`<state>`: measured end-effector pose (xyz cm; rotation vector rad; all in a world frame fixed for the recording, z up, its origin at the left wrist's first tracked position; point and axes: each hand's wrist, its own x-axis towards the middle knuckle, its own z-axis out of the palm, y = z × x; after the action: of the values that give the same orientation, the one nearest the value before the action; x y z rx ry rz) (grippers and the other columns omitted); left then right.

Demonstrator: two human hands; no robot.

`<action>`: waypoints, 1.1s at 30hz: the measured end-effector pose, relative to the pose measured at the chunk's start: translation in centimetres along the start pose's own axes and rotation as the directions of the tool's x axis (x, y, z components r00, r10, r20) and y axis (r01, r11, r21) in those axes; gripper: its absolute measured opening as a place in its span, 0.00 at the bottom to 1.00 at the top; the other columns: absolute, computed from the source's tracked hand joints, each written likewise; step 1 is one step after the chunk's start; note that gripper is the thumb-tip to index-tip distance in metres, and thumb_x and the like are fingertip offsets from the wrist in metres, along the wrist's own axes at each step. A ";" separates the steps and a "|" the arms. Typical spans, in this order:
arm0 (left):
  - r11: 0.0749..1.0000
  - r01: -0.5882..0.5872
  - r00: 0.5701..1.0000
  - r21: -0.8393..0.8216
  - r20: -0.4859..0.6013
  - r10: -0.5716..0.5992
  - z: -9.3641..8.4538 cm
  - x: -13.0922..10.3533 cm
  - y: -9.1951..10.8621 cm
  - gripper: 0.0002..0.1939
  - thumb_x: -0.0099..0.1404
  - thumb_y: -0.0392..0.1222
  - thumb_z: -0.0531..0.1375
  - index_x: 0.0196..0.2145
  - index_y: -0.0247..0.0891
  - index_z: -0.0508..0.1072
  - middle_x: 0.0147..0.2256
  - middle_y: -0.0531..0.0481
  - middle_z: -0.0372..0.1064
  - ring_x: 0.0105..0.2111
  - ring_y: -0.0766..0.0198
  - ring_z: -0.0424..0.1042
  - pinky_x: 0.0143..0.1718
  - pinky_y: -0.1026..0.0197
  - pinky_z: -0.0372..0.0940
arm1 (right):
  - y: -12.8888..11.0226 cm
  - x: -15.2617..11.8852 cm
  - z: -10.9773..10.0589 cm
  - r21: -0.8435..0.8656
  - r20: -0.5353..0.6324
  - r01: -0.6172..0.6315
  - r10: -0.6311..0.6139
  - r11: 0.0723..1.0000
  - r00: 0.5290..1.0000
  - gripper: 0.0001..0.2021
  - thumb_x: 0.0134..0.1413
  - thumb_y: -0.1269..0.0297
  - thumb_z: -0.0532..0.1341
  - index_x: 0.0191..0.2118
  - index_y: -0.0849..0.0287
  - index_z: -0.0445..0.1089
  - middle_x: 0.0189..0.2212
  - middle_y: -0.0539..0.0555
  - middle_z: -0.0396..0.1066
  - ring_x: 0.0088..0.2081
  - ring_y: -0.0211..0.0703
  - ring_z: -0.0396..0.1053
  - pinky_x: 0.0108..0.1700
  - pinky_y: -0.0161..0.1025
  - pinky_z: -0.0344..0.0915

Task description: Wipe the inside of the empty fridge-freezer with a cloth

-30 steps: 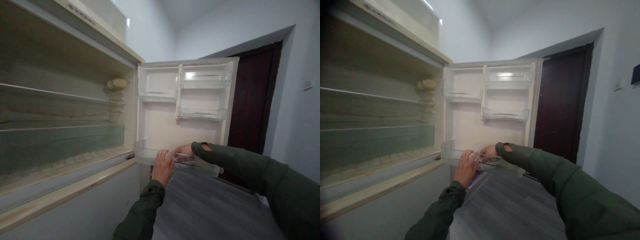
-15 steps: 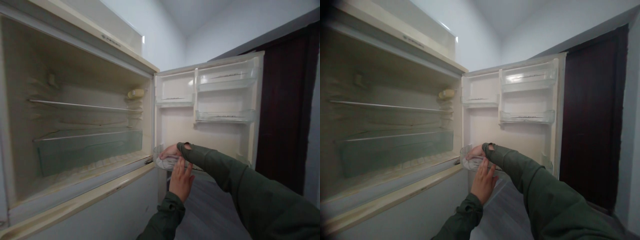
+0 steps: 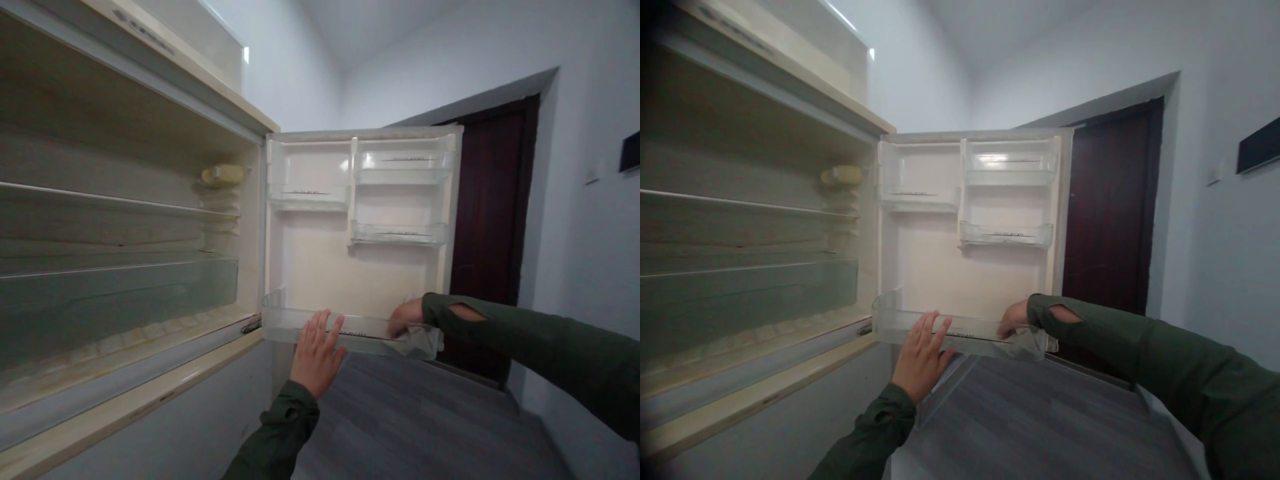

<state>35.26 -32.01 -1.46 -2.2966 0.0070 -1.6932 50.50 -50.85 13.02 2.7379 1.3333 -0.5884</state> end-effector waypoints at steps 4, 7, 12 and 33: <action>1.000 0.024 1.000 -0.020 0.016 -0.024 -0.9 1.1 0.0 0.30 0.60 0.45 0.63 0.57 0.32 0.65 0.53 0.33 0.62 0.54 0.41 0.63 0.53 0.40 0.66 | -1.1 -1.7 -0.7 -0.391 -0.293 -0.069 -0.053 0.918 0.955 0.20 0.51 0.54 0.65 0.45 0.63 0.75 0.39 0.59 0.75 0.42 0.48 0.71 0.41 0.38 0.64; 0.999 0.044 0.999 0.016 0.007 -0.044 -1.2 1.8 0.0 0.27 0.61 0.46 0.63 0.55 0.32 0.67 0.49 0.35 0.64 0.51 0.42 0.65 0.52 0.41 0.67 | -1.7 -4.6 -1.2 -0.576 -0.494 -0.187 -0.156 0.796 0.855 0.24 0.50 0.54 0.67 0.52 0.60 0.72 0.41 0.63 0.75 0.43 0.56 0.72 0.41 0.42 0.65; 0.995 0.082 0.997 0.057 -0.014 -0.081 -1.1 2.3 0.2 0.22 0.62 0.47 0.63 0.49 0.31 0.70 0.46 0.36 0.65 0.49 0.44 0.66 0.51 0.41 0.67 | 1.6 -9.0 0.1 -0.707 -0.582 -0.170 -0.429 0.686 0.691 0.13 0.58 0.56 0.61 0.43 0.60 0.74 0.35 0.59 0.72 0.40 0.51 0.71 0.41 0.43 0.65; 0.993 0.121 0.984 0.003 -0.129 -0.120 0.0 2.4 0.6 0.13 0.64 0.41 0.59 0.45 0.33 0.67 0.42 0.40 0.62 0.47 0.46 0.62 0.48 0.41 0.66 | 8.3 -4.3 3.1 0.044 -0.998 0.371 0.058 0.927 -0.026 0.20 0.59 0.49 0.50 0.41 0.59 0.69 0.42 0.64 0.72 0.51 0.56 0.68 0.59 0.54 0.62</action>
<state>36.11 -32.98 0.66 -2.2168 -0.1162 -1.8940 53.47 -59.88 10.58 3.1292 1.7245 1.9409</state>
